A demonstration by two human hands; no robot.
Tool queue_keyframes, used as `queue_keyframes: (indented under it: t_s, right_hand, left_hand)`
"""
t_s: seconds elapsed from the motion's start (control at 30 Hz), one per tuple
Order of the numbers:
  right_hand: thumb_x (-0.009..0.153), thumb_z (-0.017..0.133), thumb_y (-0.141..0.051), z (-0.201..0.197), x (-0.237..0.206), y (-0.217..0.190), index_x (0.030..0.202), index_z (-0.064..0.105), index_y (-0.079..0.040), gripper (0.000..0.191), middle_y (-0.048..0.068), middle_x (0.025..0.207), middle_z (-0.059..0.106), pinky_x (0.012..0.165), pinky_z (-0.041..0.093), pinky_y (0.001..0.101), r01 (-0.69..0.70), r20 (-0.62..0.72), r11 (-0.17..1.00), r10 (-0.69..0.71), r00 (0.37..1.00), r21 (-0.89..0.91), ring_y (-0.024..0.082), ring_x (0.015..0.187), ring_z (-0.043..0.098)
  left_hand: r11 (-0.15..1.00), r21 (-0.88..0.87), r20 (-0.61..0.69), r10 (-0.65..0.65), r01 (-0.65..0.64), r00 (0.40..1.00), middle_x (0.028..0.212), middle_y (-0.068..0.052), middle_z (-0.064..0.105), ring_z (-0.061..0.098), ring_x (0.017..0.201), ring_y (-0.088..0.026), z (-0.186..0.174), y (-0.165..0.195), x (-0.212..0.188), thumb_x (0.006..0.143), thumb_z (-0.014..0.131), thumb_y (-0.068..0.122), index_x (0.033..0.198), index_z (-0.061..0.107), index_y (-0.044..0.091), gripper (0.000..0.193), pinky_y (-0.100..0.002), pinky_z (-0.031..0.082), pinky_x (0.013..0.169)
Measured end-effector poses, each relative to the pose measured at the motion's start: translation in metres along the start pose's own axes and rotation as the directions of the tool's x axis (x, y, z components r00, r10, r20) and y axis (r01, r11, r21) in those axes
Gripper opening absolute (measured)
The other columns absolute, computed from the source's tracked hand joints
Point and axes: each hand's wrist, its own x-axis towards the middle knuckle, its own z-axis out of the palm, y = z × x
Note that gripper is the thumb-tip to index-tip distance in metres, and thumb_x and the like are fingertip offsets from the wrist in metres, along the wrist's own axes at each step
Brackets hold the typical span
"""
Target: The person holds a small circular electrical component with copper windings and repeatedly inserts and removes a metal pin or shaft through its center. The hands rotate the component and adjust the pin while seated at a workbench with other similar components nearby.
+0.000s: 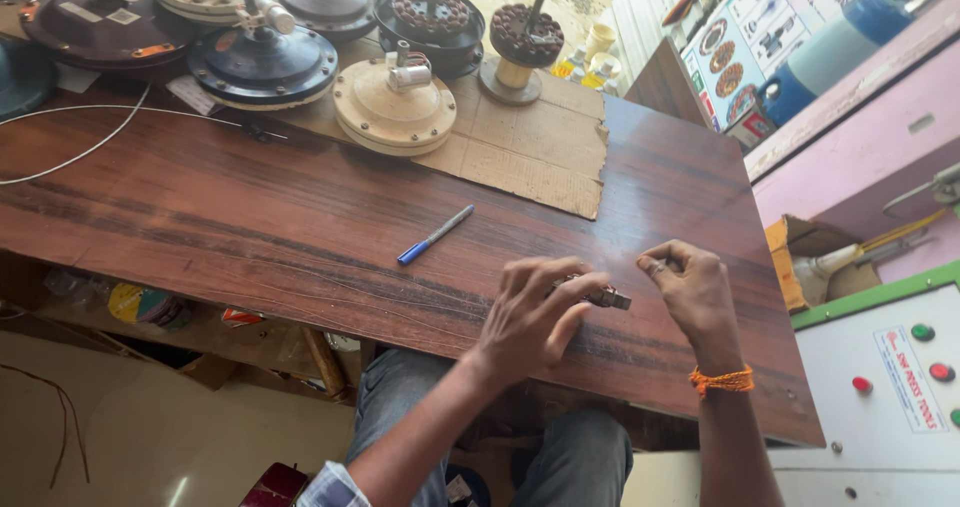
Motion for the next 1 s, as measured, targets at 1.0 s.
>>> queue_keyframes:
  t_s: [1.0]
  right_hand:
    - [0.086,0.071,-0.009,0.056,-0.109,-0.005,0.093,0.074,-0.007,0.007,0.011,0.076,0.075,0.059,0.054,0.0344,0.310,0.047,0.947,-0.314,0.948,0.080,0.018,0.063,0.073]
  left_hand:
    - [0.981,-0.193,0.492,0.073,0.027,0.867,0.127,0.000,0.061,0.053,0.126,-0.022,0.002,-0.045,0.021,0.085,0.076,0.012,0.149,0.054,0.030,0.070,-0.040,0.044,0.115]
